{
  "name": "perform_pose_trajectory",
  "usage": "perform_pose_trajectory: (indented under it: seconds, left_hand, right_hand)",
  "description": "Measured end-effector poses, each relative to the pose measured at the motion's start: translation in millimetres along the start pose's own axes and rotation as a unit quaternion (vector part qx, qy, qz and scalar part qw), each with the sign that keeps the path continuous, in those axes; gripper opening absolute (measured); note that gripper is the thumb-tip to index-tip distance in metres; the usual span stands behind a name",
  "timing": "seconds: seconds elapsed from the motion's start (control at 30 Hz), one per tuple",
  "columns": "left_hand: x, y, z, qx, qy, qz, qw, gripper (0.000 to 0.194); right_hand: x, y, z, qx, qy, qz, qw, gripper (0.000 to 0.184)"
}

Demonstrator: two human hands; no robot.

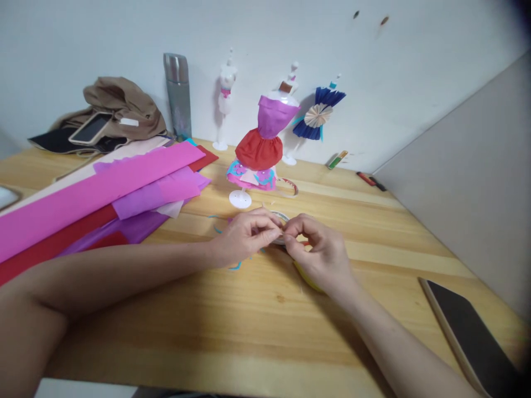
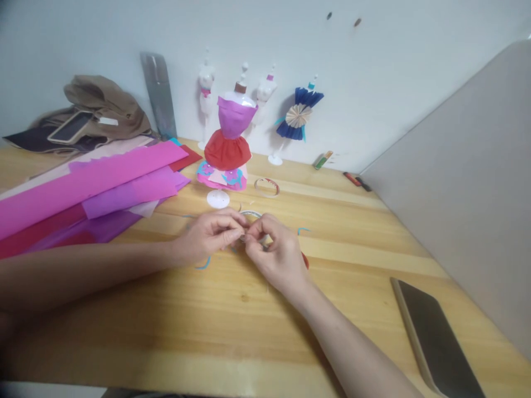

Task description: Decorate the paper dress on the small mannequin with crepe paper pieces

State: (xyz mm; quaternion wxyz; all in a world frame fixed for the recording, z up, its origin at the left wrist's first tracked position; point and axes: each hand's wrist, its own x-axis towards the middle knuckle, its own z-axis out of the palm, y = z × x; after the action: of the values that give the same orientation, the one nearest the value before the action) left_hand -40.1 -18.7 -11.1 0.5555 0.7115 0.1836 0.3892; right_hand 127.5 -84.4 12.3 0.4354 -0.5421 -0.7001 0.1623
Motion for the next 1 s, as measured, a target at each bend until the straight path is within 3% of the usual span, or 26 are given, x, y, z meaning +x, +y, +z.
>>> perform_pose_trajectory:
  seconds: [0.27, 0.33, 0.43, 0.53, 0.73, 1.0]
  left_hand:
    - [-2.1, 8.2, 0.7, -0.090, -0.004, -0.098, 0.991, 0.025]
    - [0.5, 7.4, -0.6, -0.107, 0.017, -0.149, 0.983, 0.023]
    - [7.4, 3.7, -5.1, -0.164, 0.098, -0.204, 0.960, 0.015]
    - [14.4, -0.8, -11.0, -0.248, 0.155, -0.184, 0.939, 0.020]
    - [22.3, -1.3, -20.1, -0.326, 0.118, -0.146, 0.927, 0.028]
    - [31.5, 10.8, -25.4, -0.345, 0.168, -0.153, 0.911, 0.007]
  right_hand:
    - [2.9, -7.6, -7.0, -0.068, 0.048, -0.058, 0.995, 0.015]
    - [6.4, -9.3, -11.2, -0.067, 0.061, -0.065, 0.994, 0.015]
    - [16.7, -12.4, -18.0, -0.059, 0.066, -0.076, 0.993, 0.014]
    - [33.2, -13.2, -20.6, -0.049, 0.044, -0.080, 0.995, 0.014]
    - [67.0, -3.5, -9.9, -0.069, 0.033, -0.121, 0.990, 0.015]
    - [78.4, 8.1, 2.3, -0.070, 0.048, -0.112, 0.990, 0.013]
